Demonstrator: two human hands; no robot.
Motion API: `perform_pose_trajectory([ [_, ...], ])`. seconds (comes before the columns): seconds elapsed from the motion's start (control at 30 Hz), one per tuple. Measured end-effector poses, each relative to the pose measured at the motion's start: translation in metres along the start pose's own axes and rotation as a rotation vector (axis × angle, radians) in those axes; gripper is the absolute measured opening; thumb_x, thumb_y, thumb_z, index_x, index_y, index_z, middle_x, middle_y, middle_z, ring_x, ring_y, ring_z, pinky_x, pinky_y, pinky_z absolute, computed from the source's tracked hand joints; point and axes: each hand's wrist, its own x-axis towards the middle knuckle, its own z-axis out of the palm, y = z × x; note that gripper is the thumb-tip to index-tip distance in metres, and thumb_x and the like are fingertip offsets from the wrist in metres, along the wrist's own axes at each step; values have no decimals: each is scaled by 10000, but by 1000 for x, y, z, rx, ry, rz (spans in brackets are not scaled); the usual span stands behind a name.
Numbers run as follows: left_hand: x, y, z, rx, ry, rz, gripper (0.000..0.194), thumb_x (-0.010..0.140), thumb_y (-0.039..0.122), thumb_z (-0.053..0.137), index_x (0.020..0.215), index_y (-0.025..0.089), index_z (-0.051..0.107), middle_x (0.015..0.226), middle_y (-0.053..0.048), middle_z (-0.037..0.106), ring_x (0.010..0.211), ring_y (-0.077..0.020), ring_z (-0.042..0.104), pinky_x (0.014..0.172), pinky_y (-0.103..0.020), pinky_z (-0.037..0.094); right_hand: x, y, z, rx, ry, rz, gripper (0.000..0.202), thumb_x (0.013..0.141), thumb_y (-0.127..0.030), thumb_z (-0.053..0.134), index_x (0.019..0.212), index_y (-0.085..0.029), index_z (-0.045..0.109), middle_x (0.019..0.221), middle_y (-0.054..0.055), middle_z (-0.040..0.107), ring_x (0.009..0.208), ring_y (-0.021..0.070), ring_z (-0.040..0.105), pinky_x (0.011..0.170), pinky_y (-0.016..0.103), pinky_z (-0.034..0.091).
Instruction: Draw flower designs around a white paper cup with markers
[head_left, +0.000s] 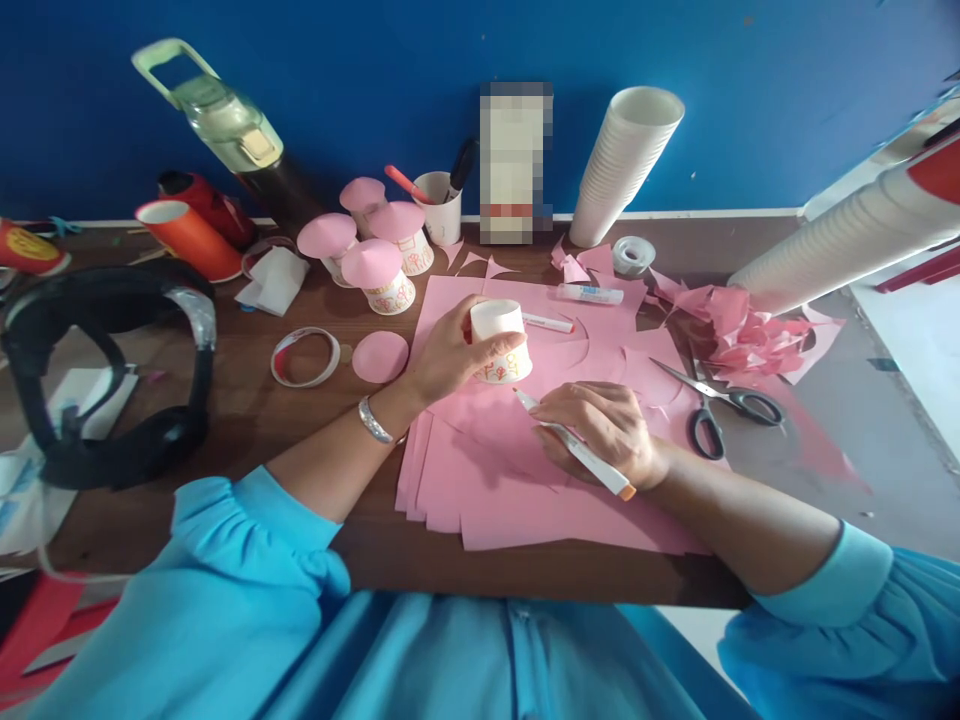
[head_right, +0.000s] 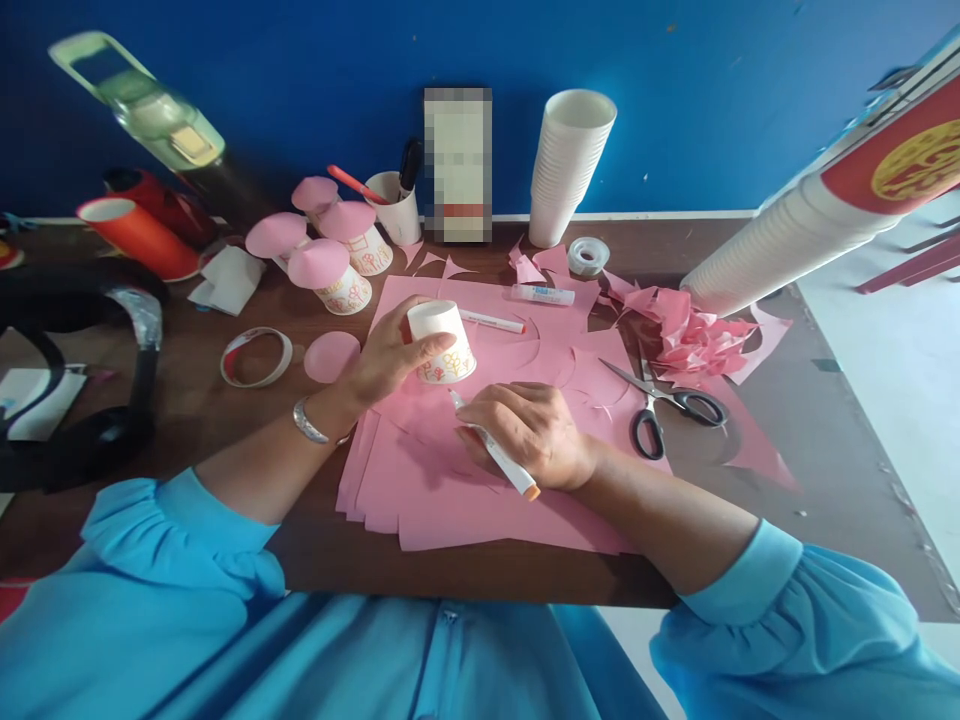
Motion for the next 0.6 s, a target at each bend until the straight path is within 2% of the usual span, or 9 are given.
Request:
perform_pose_trajectory([
  [0.4, 1, 1, 4, 48, 6, -41, 512, 794, 566, 871, 1069, 194, 652, 1028, -62, 755, 915, -227, 719, 709, -332, 570, 0, 2, 2, -33, -31, 8, 189, 1052, -167, 636, 1222, -244, 606, 826, 0, 747, 663, 163, 747, 568, 283, 624],
  [0.6, 1, 2, 6, 36, 27, -58, 532, 754, 576, 885, 1035, 193, 647, 983, -51, 738, 889, -214, 701, 684, -310, 552, -1, 2, 2, -26, -32, 23, 228, 1025, -149, 664, 1236, -217, 611, 827, 14, 757, 670, 179, 749, 571, 287, 609],
])
